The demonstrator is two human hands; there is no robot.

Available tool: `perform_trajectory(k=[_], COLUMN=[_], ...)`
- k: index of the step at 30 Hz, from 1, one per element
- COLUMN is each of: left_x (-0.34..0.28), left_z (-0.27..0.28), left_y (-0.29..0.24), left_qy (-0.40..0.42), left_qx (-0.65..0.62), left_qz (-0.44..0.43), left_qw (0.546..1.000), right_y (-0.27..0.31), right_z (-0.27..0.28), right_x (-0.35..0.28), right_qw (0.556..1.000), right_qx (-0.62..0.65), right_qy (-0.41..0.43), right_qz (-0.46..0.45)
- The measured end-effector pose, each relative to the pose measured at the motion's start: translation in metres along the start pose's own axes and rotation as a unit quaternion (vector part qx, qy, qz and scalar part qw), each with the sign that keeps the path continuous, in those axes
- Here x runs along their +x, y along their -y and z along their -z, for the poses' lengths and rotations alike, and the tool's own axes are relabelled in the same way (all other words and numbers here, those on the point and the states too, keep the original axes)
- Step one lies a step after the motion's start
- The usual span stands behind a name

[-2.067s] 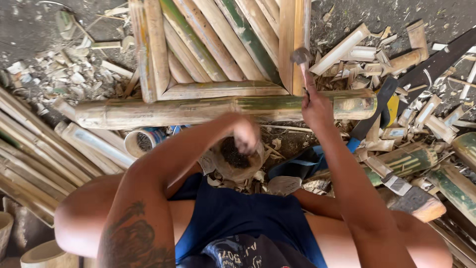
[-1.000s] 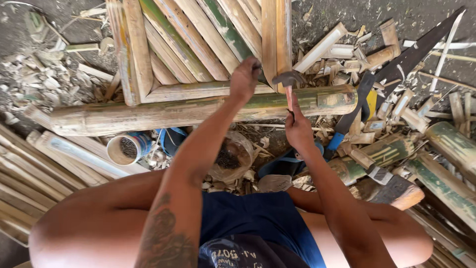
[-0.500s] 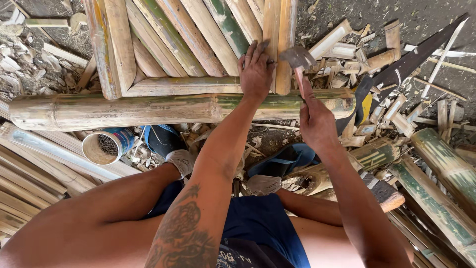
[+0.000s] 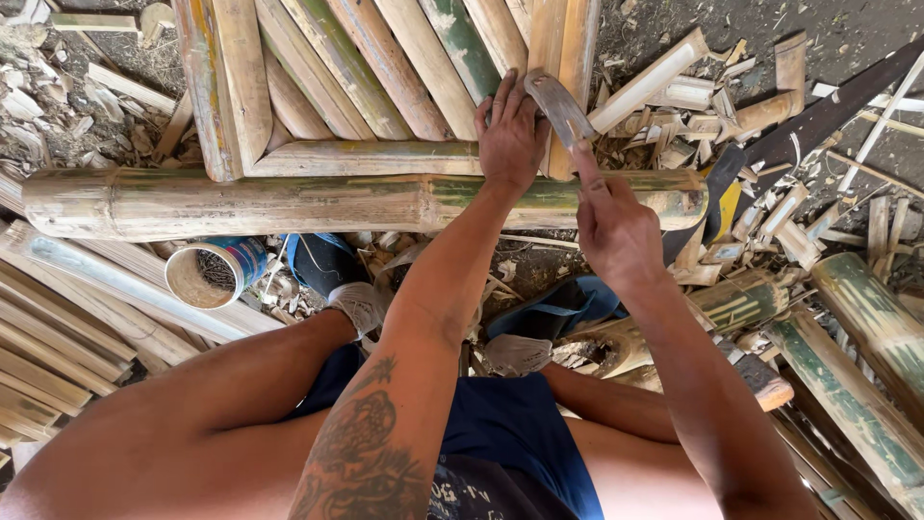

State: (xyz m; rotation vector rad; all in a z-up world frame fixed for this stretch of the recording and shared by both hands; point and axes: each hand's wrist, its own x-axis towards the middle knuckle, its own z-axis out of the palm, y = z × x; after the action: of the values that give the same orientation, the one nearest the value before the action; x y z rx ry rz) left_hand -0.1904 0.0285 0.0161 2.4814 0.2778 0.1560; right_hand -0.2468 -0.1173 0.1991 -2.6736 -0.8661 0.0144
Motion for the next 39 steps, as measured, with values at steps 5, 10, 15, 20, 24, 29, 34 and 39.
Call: perform_trajectory(k=[5,10,15,20,24,29,34,39], left_x=[0.002,0.007,0.002,0.005,0.000,0.004,0.001,0.007], left_z=[0.000,0.006,0.002,0.006,0.007,0.012,0.010,0.015], left_y=[-0.004,-0.007,-0.007,-0.008,-0.002,-0.005,-0.006,-0.006], left_qy=[0.005,0.031,-0.050,0.004,-0.003,-0.033,-0.020,0.005], left_qx=[-0.009,-0.016,-0.055,-0.073,-0.115,-0.127,-0.123,-0.094], left_qz=[0.027,0.038,0.018,0.045,0.047,0.036,0.049,0.043], left_qw=[1.000,0.999,0.997,0.996,0.992,0.991,0.991,0.995], right_y=[-0.004,-0.011,-0.015,-0.016,-0.009,-0.004,-0.008,-0.006], right_z=[-0.003,-0.012,-0.020,-0.019,-0.011,0.005,-0.006,-0.012], right_x=[-0.003,0.002,-0.013,-0.006,-0.008,-0.012,-0.007,0.002], right_qw=[1.000,0.992,0.997,0.994,0.998,0.996,0.999,0.991], right_qx=[-0.006,-0.078,-0.030,-0.090,0.045,0.066,0.014,-0.068], right_qy=[0.016,0.080,0.043,0.057,-0.036,-0.050,0.007,0.097], right_qz=[-0.019,-0.057,-0.047,-0.033,-0.017,-0.033,-0.043,-0.063])
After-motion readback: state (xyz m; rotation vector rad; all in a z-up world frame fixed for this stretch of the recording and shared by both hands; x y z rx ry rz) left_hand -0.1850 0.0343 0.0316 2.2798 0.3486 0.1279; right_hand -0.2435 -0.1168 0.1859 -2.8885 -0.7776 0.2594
